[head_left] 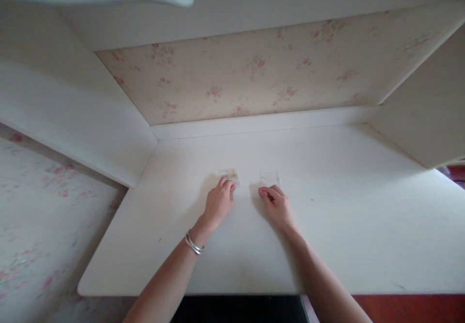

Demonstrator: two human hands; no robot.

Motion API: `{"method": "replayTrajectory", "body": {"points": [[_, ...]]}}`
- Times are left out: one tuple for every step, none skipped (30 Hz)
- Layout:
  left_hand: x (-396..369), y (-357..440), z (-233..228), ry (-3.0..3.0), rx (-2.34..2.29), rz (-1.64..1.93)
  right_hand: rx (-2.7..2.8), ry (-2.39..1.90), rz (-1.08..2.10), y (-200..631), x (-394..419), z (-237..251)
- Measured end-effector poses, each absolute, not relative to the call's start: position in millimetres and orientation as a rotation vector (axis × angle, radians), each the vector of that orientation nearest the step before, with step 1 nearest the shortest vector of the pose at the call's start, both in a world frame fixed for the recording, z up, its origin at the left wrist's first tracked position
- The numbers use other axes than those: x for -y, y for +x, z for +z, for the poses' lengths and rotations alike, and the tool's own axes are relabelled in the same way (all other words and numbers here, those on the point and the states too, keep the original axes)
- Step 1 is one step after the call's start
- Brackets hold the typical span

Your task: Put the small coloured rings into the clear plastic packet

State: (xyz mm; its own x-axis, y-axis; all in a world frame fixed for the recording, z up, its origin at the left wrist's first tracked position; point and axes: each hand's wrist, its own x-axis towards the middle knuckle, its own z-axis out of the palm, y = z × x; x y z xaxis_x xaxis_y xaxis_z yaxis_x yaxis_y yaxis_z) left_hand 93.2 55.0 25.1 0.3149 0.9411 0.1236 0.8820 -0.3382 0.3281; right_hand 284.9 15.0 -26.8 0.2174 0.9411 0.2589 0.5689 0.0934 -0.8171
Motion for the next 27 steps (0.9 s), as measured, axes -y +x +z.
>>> {"method": "replayTrajectory", "body": {"points": [[-59.5, 93.8, 25.5, 2.378, -1.687, 0.442, 1.451, -1.584, 0.524, 285.0, -15.0, -27.0], [-63.8, 94.7, 25.2, 2.379, -1.695, 0.443, 1.441, -1.581, 0.53, 284.9, -15.0, -27.2], [-67.5, 95.8, 24.4, 2.382, -1.695, 0.44, 1.432, -1.576, 0.534, 284.8, -14.8, -27.2], [-70.6, 96.9, 23.0, 2.385, -1.69, 0.436, 1.422, -1.571, 0.536, 284.7, -14.6, -27.2], [-72.9, 97.7, 21.4, 2.387, -1.682, 0.434, 1.411, -1.566, 0.537, 284.6, -14.3, -27.1], [-74.5, 98.1, 19.6, 2.388, -1.67, 0.437, 1.4, -1.563, 0.537, 284.6, -14.0, -27.0], [-75.4, 97.7, 17.8, 2.385, -1.658, 0.452, 1.387, -1.561, 0.537, 284.7, -13.7, -26.8], [-75.7, 96.4, 16.0, 2.377, -1.649, 0.483, 1.374, -1.561, 0.536, 284.9, -13.5, -26.6], [-75.6, 94.2, 14.3, 2.363, -1.644, 0.532, 1.36, -1.564, 0.533, 285.3, -13.4, -26.3], [-75.3, 90.9, 12.5, 2.34, -1.648, 0.596, 1.345, -1.569, 0.528, 285.7, -13.3, -26.1], [-74.9, 86.7, 10.5, 2.309, -1.654, 0.666, 1.328, -1.576, 0.52, 286.2, -13.3, -25.8], [-74.5, 81.7, 8.4, 2.27, -1.662, 0.737, 1.312, -1.585, 0.511, 286.5, -13.3, -25.6], [-74.1, 76.3, 5.9, 2.225, -1.67, 0.8, 1.298, -1.595, 0.501, 286.7, -13.4, -25.3], [-73.9, 70.6, 3.2, 2.177, -1.675, 0.85, 1.287, -1.605, 0.49, 286.7, -13.4, -25.1], [-73.7, 65.1, 0.3, 2.123, -1.679, 0.885, 1.28, -1.616, 0.477, 286.3, -13.3, -24.7], [-73.5, 60.0, -2.7, 2.066, -1.685, 0.906, 1.277, -1.631, 0.462, 285.7, -13.2, -24.3], [-73.4, 55.7, -5.7, 2.01, -1.694, 0.912, 1.281, -1.65, 0.446, 285.0, -13.1, -23.8], [-73.2, 52.3, -8.4, 1.962, -1.706, 0.906, 1.292, -1.671, 0.43, 284.1, -13.1, -23.2], [-73.0, 50.1, -10.7, 1.927, -1.716, 0.891, 1.308, -1.694, 0.413, 283.4, -13.4, -22.3], [-72.6, 48.8, -12.5, 1.904, -1.726, 0.877, 1.328, -1.719, 0.396, 282.9, -14.1, -21.3], [-72.2, 48.6, -13.9, 1.895, -1.733, 0.864, 1.352, -1.748, 0.374, 282.9, -15.4, -20.0], [-71.7, 49.2, -14.8, 1.895, -1.74, 0.854, 1.379, -1.781, 0.343, 283.5, -17.3, -18.4], [-71.1, 50.4, -15.3, 1.899, -1.748, 0.848, 1.409, -1.822, 0.298, 284.7, -20.0, -16.5], [-70.3, 51.8, -15.5, 1.907, -1.754, 0.844, 1.439, -1.874, 0.242, 286.5, -23.3, -14.2], [-69.5, 53.4, -15.5, 1.917, -1.758, 0.838, 1.472, -1.934, 0.181, 288.7, -27.3, -11.6], [-68.7, 54.8, -15.4, 1.931, -1.761, 0.831, 1.506, -2.0, 0.126, 291.2, -31.7, -8.7], [-67.9, 55.9, -15.2, 1.945, -1.762, 0.822, 1.539, -2.07, 0.089, 293.6, -36.4, -5.7]]}}
